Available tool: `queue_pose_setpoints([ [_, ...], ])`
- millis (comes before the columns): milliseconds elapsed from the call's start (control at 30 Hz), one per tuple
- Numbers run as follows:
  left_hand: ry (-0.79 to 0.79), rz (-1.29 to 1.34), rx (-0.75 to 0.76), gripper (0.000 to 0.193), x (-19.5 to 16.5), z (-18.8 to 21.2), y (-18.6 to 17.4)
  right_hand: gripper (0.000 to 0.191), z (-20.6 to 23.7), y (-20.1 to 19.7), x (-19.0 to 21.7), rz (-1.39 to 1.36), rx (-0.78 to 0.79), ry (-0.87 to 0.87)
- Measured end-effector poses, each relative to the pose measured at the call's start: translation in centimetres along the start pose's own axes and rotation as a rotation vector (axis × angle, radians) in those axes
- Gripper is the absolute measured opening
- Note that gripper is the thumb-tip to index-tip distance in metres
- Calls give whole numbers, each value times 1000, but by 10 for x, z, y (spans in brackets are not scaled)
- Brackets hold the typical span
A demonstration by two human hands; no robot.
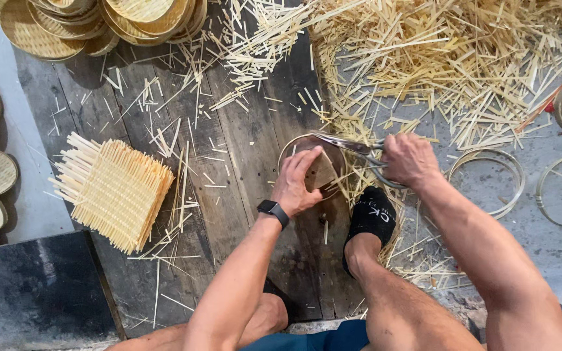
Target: The person sits on the floor and assembles round bamboo sieves. They take a square woven bamboo mat, trim its protruding ends with scissors, fit a bent bamboo rim around the mat, press the assembly with a round wooden mold block, and place the finished sieve onto a growing stack of completed sieves.
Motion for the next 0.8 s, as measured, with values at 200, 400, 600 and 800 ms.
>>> queue_pose_setpoints([
  [200,19,-19,88,93,0,-6,-5,25,4,10,-12,-76,80,35],
  [400,3,-13,195,95,-2,-12,-3,51,6,-5,0,-42,73,8],
  [600,56,-31,269,96,4,-13,1,34,0,12,-7,12,89,41],
  [800,-91,265,-162,58,68,-17,-4,55,15,28,-58,-276,36,464],
])
Point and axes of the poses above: each hand's wrist, its own z-axis away from the middle knuckle, its own y-axis out of the palm, x = y × z, the point moved 7 cm from there along -z, towards the middle knuckle, and after that the axes turned 9 degrees about x, right-handed, at the moved point
